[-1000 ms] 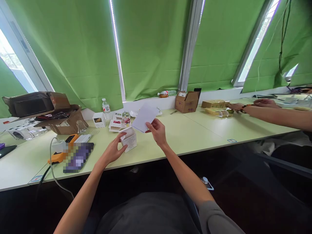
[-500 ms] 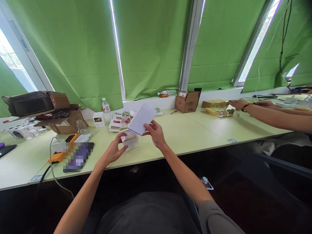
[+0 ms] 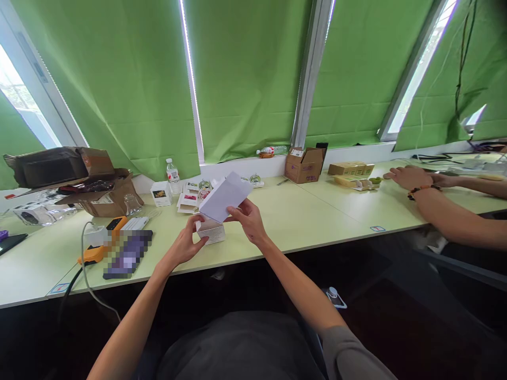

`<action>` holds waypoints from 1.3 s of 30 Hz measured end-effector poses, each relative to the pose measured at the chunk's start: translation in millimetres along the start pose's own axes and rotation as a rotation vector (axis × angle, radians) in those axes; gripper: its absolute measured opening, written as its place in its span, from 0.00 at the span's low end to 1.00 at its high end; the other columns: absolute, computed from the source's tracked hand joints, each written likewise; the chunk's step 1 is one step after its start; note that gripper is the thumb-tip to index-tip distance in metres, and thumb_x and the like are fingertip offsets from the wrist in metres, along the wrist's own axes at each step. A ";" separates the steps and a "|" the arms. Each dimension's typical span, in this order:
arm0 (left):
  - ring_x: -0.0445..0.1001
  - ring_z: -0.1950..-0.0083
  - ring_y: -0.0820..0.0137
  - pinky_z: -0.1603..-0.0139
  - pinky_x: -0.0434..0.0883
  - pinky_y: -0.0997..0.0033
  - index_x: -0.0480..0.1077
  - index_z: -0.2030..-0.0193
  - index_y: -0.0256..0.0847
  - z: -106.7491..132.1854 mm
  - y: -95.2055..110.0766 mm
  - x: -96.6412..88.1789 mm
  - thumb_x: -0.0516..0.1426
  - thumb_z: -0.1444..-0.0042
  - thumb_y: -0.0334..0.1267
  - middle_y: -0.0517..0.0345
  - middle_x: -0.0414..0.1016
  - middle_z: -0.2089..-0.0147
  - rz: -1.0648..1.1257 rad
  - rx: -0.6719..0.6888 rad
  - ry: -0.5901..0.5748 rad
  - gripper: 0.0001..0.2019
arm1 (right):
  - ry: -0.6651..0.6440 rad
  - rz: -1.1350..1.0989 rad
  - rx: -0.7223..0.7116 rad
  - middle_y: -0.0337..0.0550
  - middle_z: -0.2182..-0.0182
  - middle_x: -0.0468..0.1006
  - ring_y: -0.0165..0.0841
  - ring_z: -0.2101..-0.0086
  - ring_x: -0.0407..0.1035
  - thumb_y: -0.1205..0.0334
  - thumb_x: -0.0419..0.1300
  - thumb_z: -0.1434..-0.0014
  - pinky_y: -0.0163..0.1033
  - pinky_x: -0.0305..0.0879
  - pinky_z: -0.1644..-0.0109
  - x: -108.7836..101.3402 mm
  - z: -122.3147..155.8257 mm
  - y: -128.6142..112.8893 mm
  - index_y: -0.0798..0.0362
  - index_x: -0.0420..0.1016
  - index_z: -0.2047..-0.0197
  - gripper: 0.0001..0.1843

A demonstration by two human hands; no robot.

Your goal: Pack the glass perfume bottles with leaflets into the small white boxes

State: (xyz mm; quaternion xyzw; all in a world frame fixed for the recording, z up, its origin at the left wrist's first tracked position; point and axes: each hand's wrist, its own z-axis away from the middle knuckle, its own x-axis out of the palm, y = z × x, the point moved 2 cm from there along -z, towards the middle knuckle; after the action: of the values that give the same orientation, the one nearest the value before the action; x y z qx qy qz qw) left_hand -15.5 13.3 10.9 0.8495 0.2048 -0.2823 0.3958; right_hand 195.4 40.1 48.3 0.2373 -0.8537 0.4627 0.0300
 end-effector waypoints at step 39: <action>0.73 0.46 0.61 0.46 0.72 0.56 0.54 0.40 0.43 -2.2 3.0 4.0 0.58 0.41 0.41 0.48 0.69 0.44 0.087 0.015 0.035 0.25 | -0.086 0.365 -0.077 0.46 0.57 0.78 0.39 0.58 0.73 0.50 0.67 0.49 0.41 0.76 0.65 -3.9 1.2 -1.4 0.48 0.74 0.48 0.26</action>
State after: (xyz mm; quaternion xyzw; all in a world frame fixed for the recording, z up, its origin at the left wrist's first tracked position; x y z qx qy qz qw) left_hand -10.0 13.7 11.1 0.8655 0.1721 -0.2516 0.3975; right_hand 199.6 40.0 47.6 0.0967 -0.9000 0.4171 -0.0817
